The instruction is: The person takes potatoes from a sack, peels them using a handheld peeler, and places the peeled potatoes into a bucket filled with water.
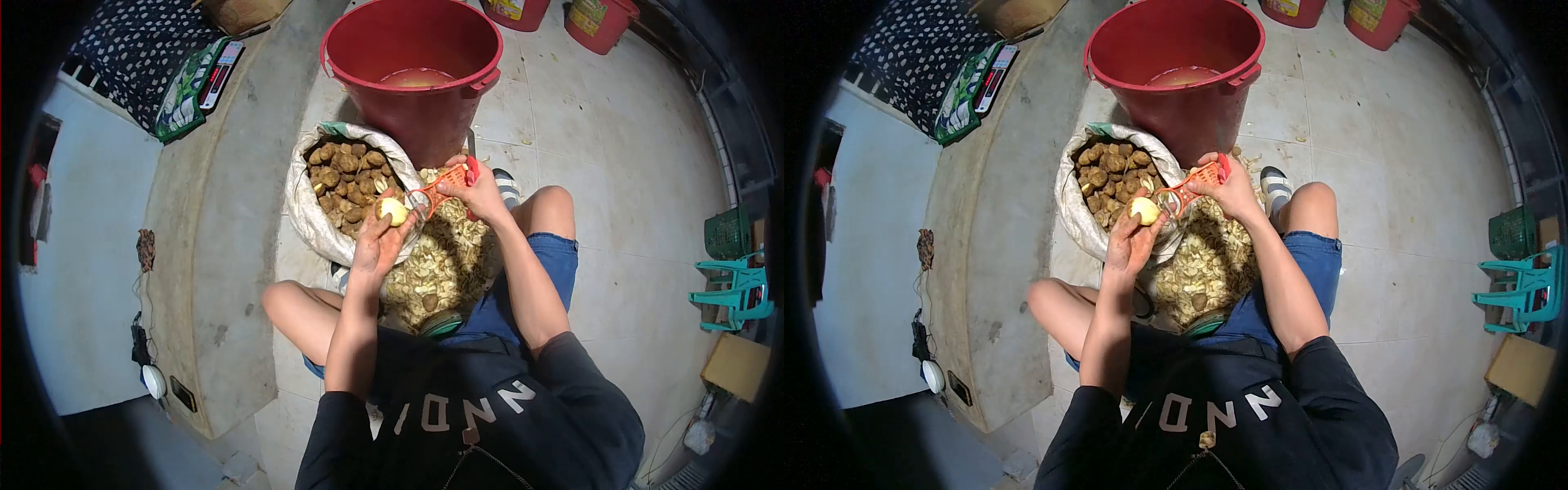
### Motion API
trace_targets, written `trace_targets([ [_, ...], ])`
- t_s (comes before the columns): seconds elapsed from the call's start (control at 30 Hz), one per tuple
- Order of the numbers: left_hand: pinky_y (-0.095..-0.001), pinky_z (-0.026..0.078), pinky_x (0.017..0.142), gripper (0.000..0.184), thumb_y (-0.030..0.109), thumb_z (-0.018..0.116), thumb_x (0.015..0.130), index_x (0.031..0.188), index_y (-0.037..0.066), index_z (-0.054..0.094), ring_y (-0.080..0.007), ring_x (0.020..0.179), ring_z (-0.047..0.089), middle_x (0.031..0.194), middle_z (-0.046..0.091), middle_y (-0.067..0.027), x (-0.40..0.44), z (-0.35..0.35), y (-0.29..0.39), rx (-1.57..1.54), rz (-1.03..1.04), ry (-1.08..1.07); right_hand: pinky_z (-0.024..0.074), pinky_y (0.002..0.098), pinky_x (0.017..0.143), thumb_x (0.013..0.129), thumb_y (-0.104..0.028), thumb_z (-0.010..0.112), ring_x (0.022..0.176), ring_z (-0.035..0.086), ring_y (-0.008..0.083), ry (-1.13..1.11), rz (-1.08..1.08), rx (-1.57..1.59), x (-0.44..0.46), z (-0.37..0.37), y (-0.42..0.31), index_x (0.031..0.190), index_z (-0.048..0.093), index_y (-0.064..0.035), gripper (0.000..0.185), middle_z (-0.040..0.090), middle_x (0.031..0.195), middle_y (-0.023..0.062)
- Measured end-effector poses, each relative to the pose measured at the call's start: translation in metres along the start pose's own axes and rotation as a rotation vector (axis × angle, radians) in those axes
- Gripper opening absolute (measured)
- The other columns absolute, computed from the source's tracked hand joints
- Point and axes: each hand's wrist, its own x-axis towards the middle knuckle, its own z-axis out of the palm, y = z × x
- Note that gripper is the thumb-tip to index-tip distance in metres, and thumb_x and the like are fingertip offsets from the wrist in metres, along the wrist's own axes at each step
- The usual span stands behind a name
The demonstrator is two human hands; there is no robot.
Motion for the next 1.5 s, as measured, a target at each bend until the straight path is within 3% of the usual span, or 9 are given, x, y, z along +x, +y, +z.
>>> trace_targets([
  [0.23,-0.0407,0.045,0.103,0.047,0.017,0.057,0.096,0.137,-0.001,0.042,-0.0257,0.114,0.056,0.123,0.055,-0.0140,0.001,-0.015,-0.006,0.058,0.125,0.104,0.0492,0.0248,0.070,0.070,-0.015,0.087,0.078,0.060,0.0085,-0.104,0.030,0.075,-0.005,0.023,0.006,0.109,0.057,-0.0016,0.051,0.064,0.086,0.0008],
  [0.37,-0.0354,0.049,0.091,0.051,0.030,0.050,0.100,0.140,-0.001,0.037,-0.0197,0.105,0.058,0.116,0.057,-0.0116,0.002,-0.008,-0.004,0.095,0.110,0.187,0.0505,0.0244,0.071,0.071,-0.014,0.087,0.079,0.061,0.0096,-0.061,0.022,0.027,-0.002,0.025,0.011,0.109,0.056,-0.0015,0.050,0.065,0.088,0.0025],
  [0.6,-0.0285,0.050,0.084,0.051,0.009,0.064,0.089,0.133,-0.005,0.042,-0.0196,0.098,0.061,0.116,0.058,-0.0140,0.002,-0.024,0.008,0.153,0.171,0.031,0.0519,0.0259,0.073,0.071,-0.015,0.086,0.081,0.063,0.0109,-0.027,0.052,0.113,0.000,0.018,0.010,0.110,0.055,-0.0014,0.052,0.066,0.090,0.0045],
  [0.93,-0.0402,0.046,0.101,0.046,0.004,0.065,0.081,0.123,-0.006,0.049,-0.0236,0.109,0.060,0.119,0.059,-0.0165,-0.004,-0.011,0.004,0.147,0.009,0.037,0.0486,0.0247,0.070,0.068,-0.017,0.089,0.077,0.058,0.0078,-0.093,0.044,0.094,-0.001,0.028,0.019,0.107,0.055,-0.0034,0.053,0.063,0.085,0.0003],
  [1.07,-0.0405,0.049,0.098,0.049,0.000,0.069,0.076,0.121,-0.006,0.051,-0.0225,0.108,0.060,0.117,0.060,-0.0154,-0.005,-0.021,0.009,0.271,-0.064,0.039,0.0473,0.0251,0.070,0.067,-0.015,0.089,0.078,0.056,0.0075,-0.167,0.007,0.103,0.000,0.028,0.008,0.106,0.056,-0.0039,0.052,0.061,0.084,-0.0013],
  [1.27,-0.0348,0.050,0.095,0.068,-0.017,0.075,0.055,0.118,-0.003,0.054,-0.0204,0.107,0.060,0.113,0.061,-0.0107,-0.009,-0.005,0.018,0.521,-0.045,0.029,0.0474,0.0258,0.077,0.068,-0.011,0.088,0.085,0.055,0.0076,-0.295,-0.025,-0.143,-0.001,0.024,-0.028,0.106,0.057,-0.0022,0.050,0.059,0.086,-0.0020],
  [1.37,-0.0345,0.049,0.098,0.073,-0.010,0.080,0.054,0.120,-0.001,0.053,-0.0221,0.111,0.058,0.116,0.059,-0.0099,-0.011,-0.008,0.015,0.499,-0.047,-0.036,0.0480,0.0256,0.076,0.067,-0.010,0.088,0.083,0.056,0.0079,-0.246,-0.141,-0.156,0.010,0.017,-0.015,0.104,0.058,-0.0019,0.048,0.060,0.087,-0.0008],
  [1.4,-0.0345,0.049,0.098,0.073,-0.010,0.080,0.054,0.120,-0.001,0.053,-0.0221,0.111,0.058,0.116,0.059,-0.0099,-0.014,-0.010,0.014,0.498,-0.053,-0.032,0.0497,0.0252,0.075,0.065,-0.006,0.088,0.082,0.059,0.0077,-0.177,-0.010,-0.061,0.016,0.009,-0.012,0.102,0.058,-0.0005,0.047,0.063,0.088,0.0005],
  [1.5,-0.0358,0.049,0.097,0.071,-0.015,0.078,0.054,0.119,-0.001,0.053,-0.0206,0.107,0.060,0.112,0.061,-0.0094,-0.006,-0.008,0.018,0.311,-0.050,-0.070,0.0506,0.0251,0.074,0.064,-0.006,0.088,0.083,0.060,0.0081,-0.160,-0.009,0.020,0.023,-0.004,-0.004,0.100,0.058,0.0004,0.047,0.064,0.090,0.0019],
])
